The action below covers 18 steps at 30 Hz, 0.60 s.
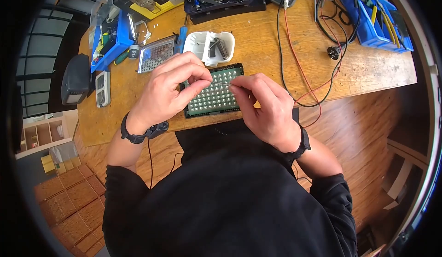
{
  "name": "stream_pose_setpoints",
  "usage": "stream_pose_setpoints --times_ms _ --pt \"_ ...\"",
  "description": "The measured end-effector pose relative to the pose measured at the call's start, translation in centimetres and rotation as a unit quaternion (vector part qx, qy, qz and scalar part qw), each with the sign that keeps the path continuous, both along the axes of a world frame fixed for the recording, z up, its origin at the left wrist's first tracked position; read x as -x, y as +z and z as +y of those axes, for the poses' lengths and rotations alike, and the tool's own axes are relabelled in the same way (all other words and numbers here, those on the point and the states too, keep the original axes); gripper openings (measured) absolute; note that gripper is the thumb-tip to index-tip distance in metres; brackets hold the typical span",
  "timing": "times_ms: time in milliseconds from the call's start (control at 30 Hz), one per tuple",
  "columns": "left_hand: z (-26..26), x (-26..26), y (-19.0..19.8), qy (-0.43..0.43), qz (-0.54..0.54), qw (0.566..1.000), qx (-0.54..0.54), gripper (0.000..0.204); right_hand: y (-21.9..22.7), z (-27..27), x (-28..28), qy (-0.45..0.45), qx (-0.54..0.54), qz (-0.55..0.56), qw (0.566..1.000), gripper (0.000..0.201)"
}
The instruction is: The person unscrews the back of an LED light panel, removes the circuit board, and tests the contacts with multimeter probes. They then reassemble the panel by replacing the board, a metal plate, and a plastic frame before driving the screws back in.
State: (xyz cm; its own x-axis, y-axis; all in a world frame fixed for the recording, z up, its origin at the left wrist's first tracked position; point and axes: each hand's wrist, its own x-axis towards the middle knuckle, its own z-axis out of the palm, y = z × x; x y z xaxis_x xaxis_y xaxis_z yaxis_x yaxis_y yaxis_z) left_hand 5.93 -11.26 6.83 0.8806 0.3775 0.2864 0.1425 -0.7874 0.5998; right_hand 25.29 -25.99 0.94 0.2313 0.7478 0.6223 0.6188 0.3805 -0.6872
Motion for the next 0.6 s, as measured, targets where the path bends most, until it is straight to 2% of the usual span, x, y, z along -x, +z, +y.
stream_pose_setpoints --times_ms 600 --pt "-0.36 -0.79 -0.02 -0.015 -0.006 0.999 -0.042 0.013 0.42 -0.67 -0.51 0.002 0.035 -0.011 0.999 0.015"
